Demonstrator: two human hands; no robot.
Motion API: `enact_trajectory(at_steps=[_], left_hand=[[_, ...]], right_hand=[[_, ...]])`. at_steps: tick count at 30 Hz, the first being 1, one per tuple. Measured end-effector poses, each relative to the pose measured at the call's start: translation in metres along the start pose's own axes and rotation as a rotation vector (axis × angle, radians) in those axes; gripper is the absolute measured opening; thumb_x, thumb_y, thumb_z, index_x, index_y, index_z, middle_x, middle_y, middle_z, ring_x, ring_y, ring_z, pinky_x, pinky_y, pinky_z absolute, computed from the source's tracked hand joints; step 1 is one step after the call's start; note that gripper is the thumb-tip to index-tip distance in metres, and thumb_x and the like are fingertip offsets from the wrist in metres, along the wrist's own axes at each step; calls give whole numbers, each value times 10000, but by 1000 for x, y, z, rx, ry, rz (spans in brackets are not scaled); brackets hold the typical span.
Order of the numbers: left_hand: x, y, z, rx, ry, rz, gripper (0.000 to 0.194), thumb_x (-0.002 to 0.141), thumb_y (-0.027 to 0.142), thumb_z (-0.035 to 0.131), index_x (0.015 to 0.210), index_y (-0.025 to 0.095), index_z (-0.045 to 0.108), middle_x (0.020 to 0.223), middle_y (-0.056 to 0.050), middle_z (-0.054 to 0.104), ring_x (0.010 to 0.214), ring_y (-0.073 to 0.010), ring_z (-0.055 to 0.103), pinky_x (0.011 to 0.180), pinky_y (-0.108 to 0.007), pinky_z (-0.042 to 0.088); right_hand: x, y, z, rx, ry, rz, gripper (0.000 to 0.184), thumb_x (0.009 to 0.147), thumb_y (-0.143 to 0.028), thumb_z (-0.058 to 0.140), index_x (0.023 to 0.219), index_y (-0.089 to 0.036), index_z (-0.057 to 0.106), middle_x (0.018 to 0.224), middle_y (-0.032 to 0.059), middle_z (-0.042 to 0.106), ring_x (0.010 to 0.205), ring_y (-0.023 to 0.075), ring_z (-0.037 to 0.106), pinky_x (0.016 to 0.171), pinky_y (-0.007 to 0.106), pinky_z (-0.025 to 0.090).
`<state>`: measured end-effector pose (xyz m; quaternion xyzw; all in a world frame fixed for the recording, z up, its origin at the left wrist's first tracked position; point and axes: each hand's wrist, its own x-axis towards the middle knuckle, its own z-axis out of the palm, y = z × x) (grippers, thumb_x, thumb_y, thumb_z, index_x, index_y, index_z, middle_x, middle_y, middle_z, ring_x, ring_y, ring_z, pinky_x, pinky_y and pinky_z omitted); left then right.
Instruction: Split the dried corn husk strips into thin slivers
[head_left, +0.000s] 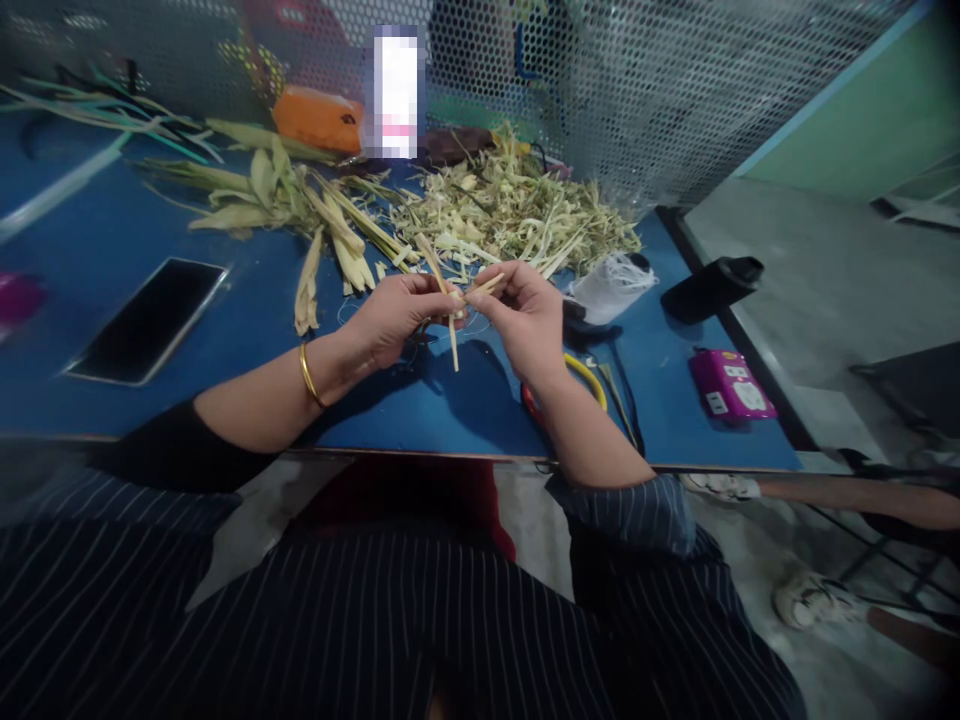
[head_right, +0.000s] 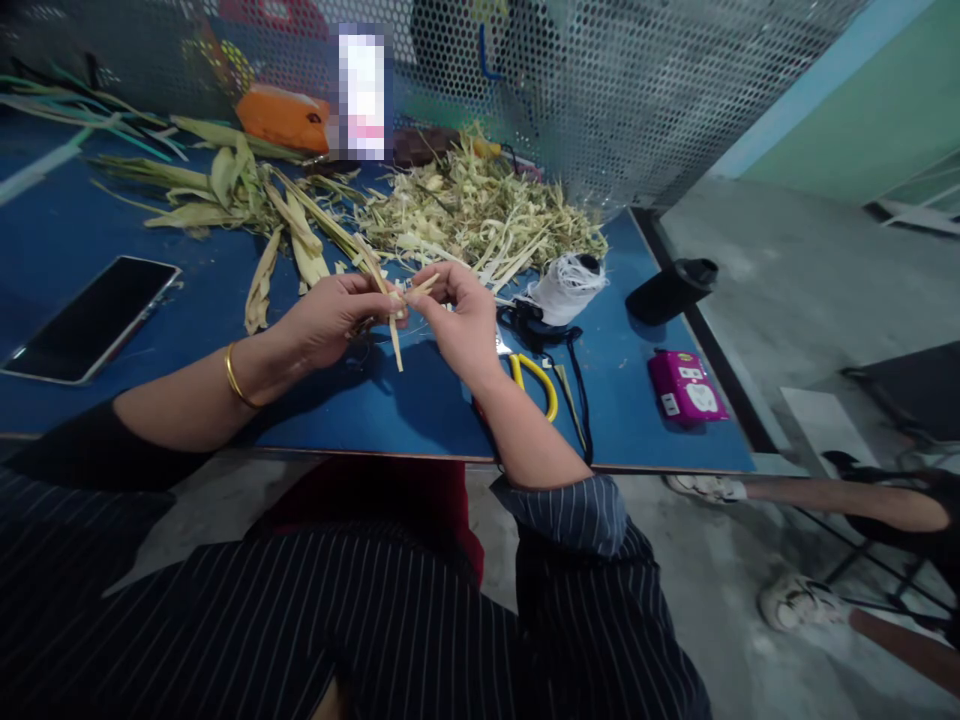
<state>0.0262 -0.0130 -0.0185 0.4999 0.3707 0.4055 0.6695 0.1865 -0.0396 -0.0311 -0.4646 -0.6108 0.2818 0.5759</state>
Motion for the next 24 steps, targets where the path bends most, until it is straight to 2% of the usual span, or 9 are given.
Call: enact_trajectory(at_steps=[3, 9, 13, 18, 21, 24], left_hand=[[0, 0, -3, 26, -18, -7, 232, 606, 256, 833, 754, 124, 714, 733, -39, 699, 664, -130, 640, 737, -290, 521], [-1, 4, -7, 61, -104, -128, 270, 669, 370, 815, 733, 134, 702, 764, -76, 711, 657, -146, 657, 636, -265, 509], [-1, 10, -8, 117, -151, -107, 249, 727, 376, 768, 760, 136, 710, 769, -73, 720, 658, -141, 658, 649, -262, 512], [-3, 17, -5, 211, -122, 49, 141, 730, 251, 744, 717, 117, 701, 682, -35, 687, 646, -119, 638, 697, -251, 495], [-4, 18, -4, 242, -79, 73, 97, 727, 203, 719, 699, 114, 695, 643, -27, 668, 612, -114, 618, 672, -253, 488], [-5, 22, -7, 244, 1, 65, 77, 722, 183, 711, 704, 113, 686, 632, -17, 653, 614, -114, 615, 671, -255, 483]], right_hand=[[0, -4, -2, -67, 26, -18, 112, 748, -242, 695, 801, -216, 600, 695, -57, 579, 633, 95, 521, 635, 255, 444], [-3, -6, 0, -76, 100, -99, 78, 775, -193, 656, 797, -227, 589, 753, -38, 595, 709, 118, 548, 724, 291, 472], [-6, -6, 2, -103, 130, -161, 54, 815, -222, 634, 815, -225, 580, 776, -27, 593, 740, 123, 548, 755, 299, 477], [-8, -6, 3, -128, 130, -189, 87, 836, -283, 645, 847, -225, 580, 809, -17, 608, 763, 128, 567, 782, 310, 493], [-5, -1, 3, -99, 73, -159, 109, 841, -318, 652, 885, -237, 595, 838, -11, 629, 778, 134, 591, 790, 318, 509], [0, 7, -1, -52, -21, -126, 225, 840, -349, 656, 1040, -259, 607, 891, -3, 661, 809, 147, 623, 790, 328, 527]])
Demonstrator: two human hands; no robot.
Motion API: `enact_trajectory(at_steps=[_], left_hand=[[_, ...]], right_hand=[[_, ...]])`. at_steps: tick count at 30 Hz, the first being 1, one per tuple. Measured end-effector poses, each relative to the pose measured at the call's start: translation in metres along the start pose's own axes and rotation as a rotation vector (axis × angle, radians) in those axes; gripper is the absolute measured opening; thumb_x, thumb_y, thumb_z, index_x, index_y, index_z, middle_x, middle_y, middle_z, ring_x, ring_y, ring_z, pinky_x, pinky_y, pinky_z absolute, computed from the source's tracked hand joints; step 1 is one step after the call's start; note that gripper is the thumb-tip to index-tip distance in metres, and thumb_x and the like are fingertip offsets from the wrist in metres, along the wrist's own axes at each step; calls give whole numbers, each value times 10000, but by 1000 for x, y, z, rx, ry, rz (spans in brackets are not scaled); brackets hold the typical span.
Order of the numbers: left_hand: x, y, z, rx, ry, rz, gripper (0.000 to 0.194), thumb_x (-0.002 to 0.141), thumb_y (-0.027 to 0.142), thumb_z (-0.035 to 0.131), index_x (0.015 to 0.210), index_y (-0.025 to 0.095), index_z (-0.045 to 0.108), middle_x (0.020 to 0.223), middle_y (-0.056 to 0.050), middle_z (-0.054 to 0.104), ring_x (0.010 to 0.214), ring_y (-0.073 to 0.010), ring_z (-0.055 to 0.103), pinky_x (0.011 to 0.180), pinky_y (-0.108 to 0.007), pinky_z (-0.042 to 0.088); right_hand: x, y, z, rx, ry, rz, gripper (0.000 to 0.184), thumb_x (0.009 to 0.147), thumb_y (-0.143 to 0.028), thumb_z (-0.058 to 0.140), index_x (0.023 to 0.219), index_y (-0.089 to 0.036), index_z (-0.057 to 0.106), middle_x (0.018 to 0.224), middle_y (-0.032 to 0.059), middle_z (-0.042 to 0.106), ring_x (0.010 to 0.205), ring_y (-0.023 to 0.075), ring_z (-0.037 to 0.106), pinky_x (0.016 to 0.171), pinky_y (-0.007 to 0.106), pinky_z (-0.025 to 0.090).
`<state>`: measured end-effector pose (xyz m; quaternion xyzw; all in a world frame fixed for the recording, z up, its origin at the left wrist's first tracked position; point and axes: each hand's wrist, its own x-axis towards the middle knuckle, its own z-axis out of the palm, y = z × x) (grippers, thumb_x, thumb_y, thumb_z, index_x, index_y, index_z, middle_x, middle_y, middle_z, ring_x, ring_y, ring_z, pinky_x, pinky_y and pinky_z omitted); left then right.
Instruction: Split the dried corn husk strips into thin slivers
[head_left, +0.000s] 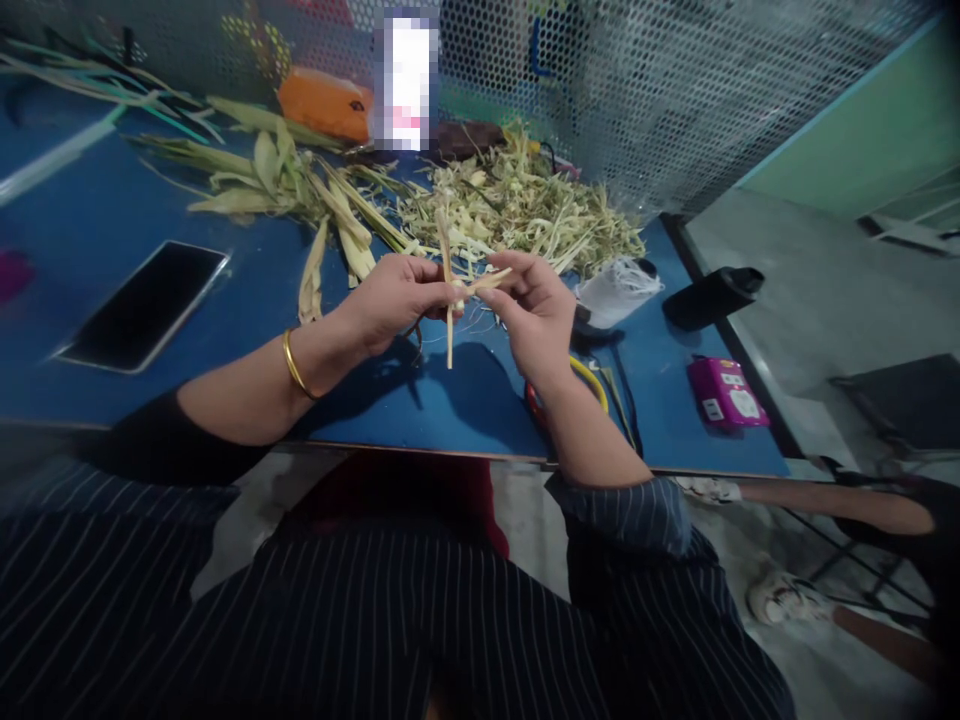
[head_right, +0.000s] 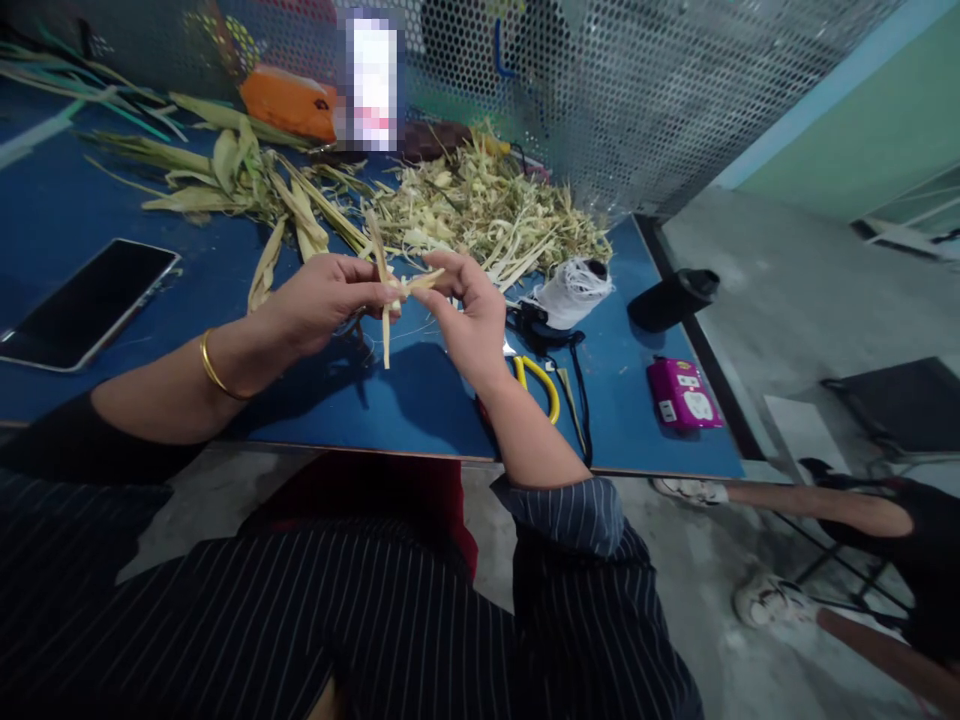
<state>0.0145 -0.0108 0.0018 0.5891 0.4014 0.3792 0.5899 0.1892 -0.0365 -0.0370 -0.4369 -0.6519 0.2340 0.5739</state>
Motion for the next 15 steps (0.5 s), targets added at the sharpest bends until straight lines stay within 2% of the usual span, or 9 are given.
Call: enact_trajectory(at_steps=[2, 5, 8, 12, 15], left_hand=[[0, 5, -7, -41, 59, 1, 66, 732, 173, 704, 719, 112, 681, 640, -13, 650, 617, -110, 613, 679, -258, 480], [-3, 15, -22, -127, 132, 34, 83, 760, 174, 697, 703, 123, 666, 648, -12, 650, 631, -112, 612, 688, -266, 470], [-6, 20, -38, -181, 184, -27, 135, 774, 188, 703, 666, 149, 632, 652, -8, 656, 646, -115, 602, 681, -265, 444], [-6, 18, -50, -202, 171, -157, 150, 783, 231, 708, 689, 157, 618, 662, 1, 668, 624, -101, 556, 640, -253, 401], [-6, 15, -52, -171, 124, -201, 121, 801, 224, 682, 727, 142, 635, 696, -6, 679, 597, -92, 547, 588, -243, 369]], right_hand=[[3, 3, -5, -6, -38, -2, 297, 836, -345, 659, 1116, -263, 606, 934, 8, 676, 842, 158, 638, 806, 340, 530], [6, 0, -12, -161, -113, -10, 159, 833, -284, 655, 983, -237, 675, 898, 20, 683, 827, 170, 638, 797, 347, 513], [8, -10, -12, -423, -325, -11, 56, 822, -226, 662, 849, -214, 710, 863, 34, 675, 803, 182, 624, 772, 346, 477], [12, -13, 6, -656, -658, -36, 140, 775, -276, 739, 900, -214, 738, 955, 71, 655, 818, 203, 599, 770, 350, 435], [15, -5, 22, -690, -747, -47, 125, 777, -274, 734, 886, -214, 732, 963, 73, 638, 829, 200, 580, 769, 338, 416]])
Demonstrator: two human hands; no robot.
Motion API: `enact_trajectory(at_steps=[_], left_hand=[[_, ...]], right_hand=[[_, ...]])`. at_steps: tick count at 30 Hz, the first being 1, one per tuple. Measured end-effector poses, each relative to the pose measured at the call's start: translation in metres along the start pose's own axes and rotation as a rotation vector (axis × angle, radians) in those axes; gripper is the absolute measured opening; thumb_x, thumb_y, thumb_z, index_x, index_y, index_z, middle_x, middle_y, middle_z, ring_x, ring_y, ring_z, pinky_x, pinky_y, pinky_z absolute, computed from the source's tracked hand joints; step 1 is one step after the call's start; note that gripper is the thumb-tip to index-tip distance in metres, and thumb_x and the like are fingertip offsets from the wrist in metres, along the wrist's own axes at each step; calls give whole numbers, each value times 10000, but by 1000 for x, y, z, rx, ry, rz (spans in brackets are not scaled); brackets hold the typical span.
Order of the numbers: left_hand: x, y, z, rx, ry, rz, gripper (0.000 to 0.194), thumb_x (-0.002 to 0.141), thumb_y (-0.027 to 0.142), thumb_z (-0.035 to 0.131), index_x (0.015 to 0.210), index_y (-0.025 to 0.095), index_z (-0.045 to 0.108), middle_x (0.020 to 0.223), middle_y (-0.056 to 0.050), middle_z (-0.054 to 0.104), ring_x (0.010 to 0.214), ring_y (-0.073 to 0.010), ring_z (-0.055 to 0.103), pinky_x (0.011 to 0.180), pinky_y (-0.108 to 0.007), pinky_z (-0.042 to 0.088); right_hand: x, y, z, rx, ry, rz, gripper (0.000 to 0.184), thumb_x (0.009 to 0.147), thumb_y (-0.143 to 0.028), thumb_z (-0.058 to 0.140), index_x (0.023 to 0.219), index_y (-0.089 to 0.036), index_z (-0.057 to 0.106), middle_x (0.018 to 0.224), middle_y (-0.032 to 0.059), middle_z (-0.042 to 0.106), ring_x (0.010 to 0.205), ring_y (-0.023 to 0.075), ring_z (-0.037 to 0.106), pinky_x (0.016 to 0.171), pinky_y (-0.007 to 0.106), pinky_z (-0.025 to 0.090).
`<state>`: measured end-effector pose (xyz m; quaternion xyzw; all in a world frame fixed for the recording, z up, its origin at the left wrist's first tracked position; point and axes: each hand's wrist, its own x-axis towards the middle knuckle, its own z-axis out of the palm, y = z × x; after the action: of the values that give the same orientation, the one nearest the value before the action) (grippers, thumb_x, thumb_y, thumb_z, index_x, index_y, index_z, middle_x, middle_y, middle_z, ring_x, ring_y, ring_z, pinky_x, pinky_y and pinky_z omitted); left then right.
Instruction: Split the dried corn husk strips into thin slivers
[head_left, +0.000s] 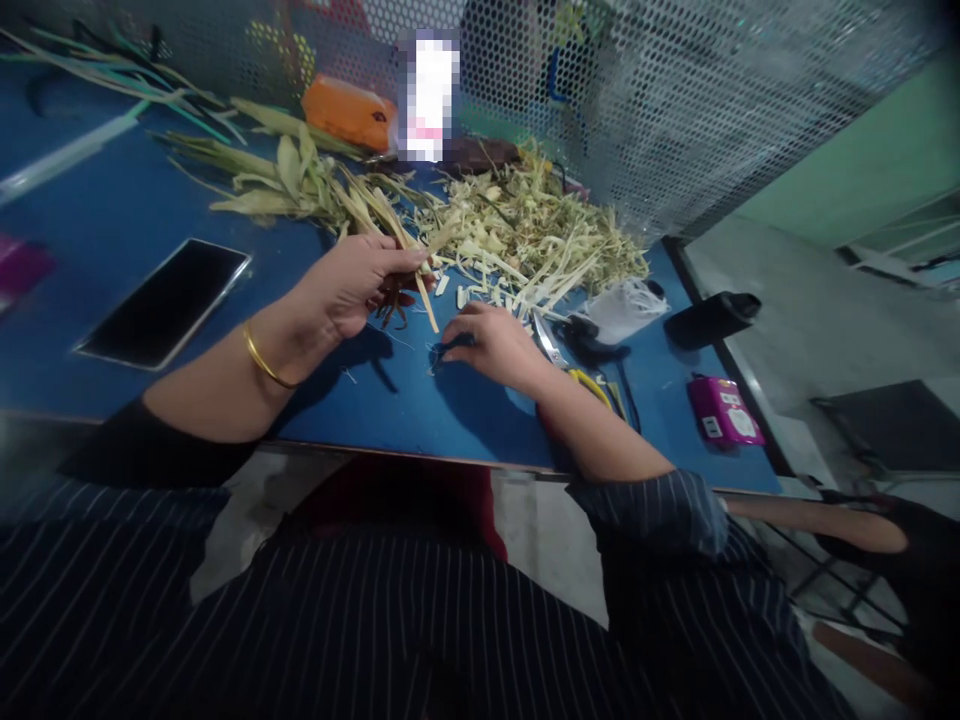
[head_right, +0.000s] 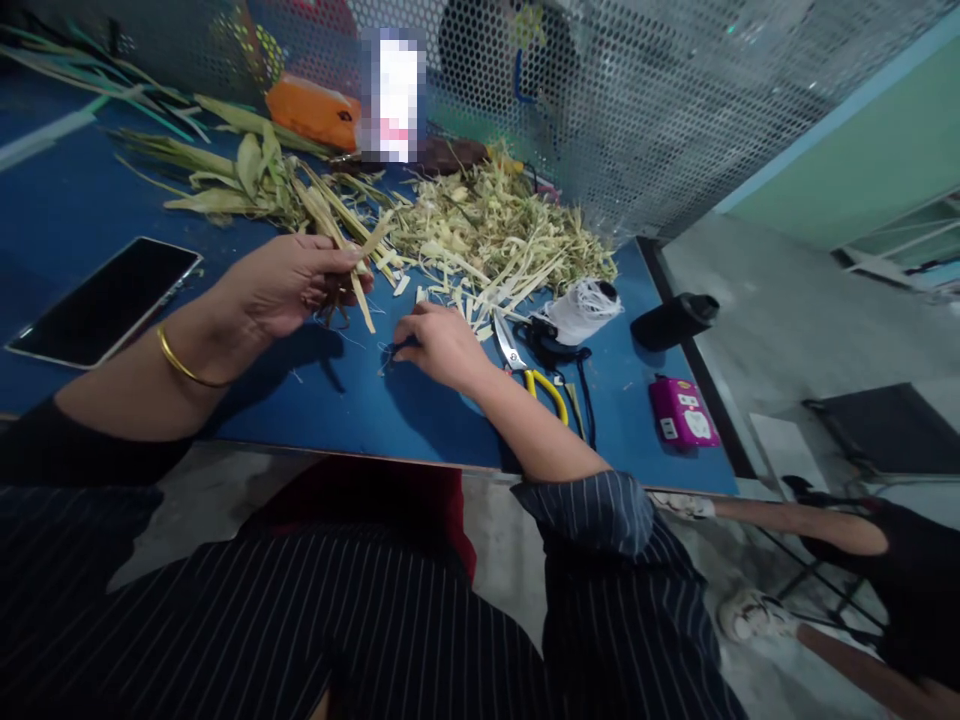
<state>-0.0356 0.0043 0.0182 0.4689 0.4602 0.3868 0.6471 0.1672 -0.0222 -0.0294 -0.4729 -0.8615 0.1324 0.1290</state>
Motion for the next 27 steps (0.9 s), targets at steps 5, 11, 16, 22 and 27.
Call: enact_trajectory(at_steps=[5, 11, 16, 22, 27], left_hand=[[1, -1, -4, -29, -55, -17, 119, 812, 216, 663, 725, 135, 650, 710, -18, 697, 583, -71, 516, 571, -222, 385], [7, -6, -6, -79, -57, -20, 79, 746, 180, 710, 715, 118, 673, 747, -57, 714, 535, -60, 526, 493, -186, 405], [10, -10, -4, -91, -35, -24, 102, 766, 195, 706, 731, 103, 679, 774, -66, 718, 502, -42, 545, 463, -160, 409], [12, -14, -2, -57, -26, -48, 92, 774, 178, 680, 749, 92, 702, 778, -77, 727, 513, -59, 566, 472, -175, 426], [14, -19, -3, -20, -52, -46, 143, 736, 242, 721, 773, 104, 731, 795, -114, 734, 584, -119, 627, 531, -232, 478]], right_hand=[[10, 3, 9, 99, 33, -7, 71, 841, -175, 599, 799, -181, 655, 908, 60, 606, 815, 178, 559, 758, 313, 403], [2, 8, 2, 279, 87, 25, 29, 856, -193, 570, 834, -187, 588, 871, 39, 578, 811, 170, 543, 747, 303, 411], [2, 9, 9, 233, -10, -25, 47, 815, -229, 658, 844, -193, 646, 898, 40, 547, 801, 165, 538, 754, 306, 422], [4, 5, 13, 220, 43, -64, 78, 854, -204, 577, 777, -190, 581, 927, 64, 562, 873, 187, 533, 814, 335, 421], [1, 8, 6, 581, 152, 62, 133, 894, -276, 542, 794, -206, 490, 739, -4, 575, 674, 125, 540, 673, 288, 432]])
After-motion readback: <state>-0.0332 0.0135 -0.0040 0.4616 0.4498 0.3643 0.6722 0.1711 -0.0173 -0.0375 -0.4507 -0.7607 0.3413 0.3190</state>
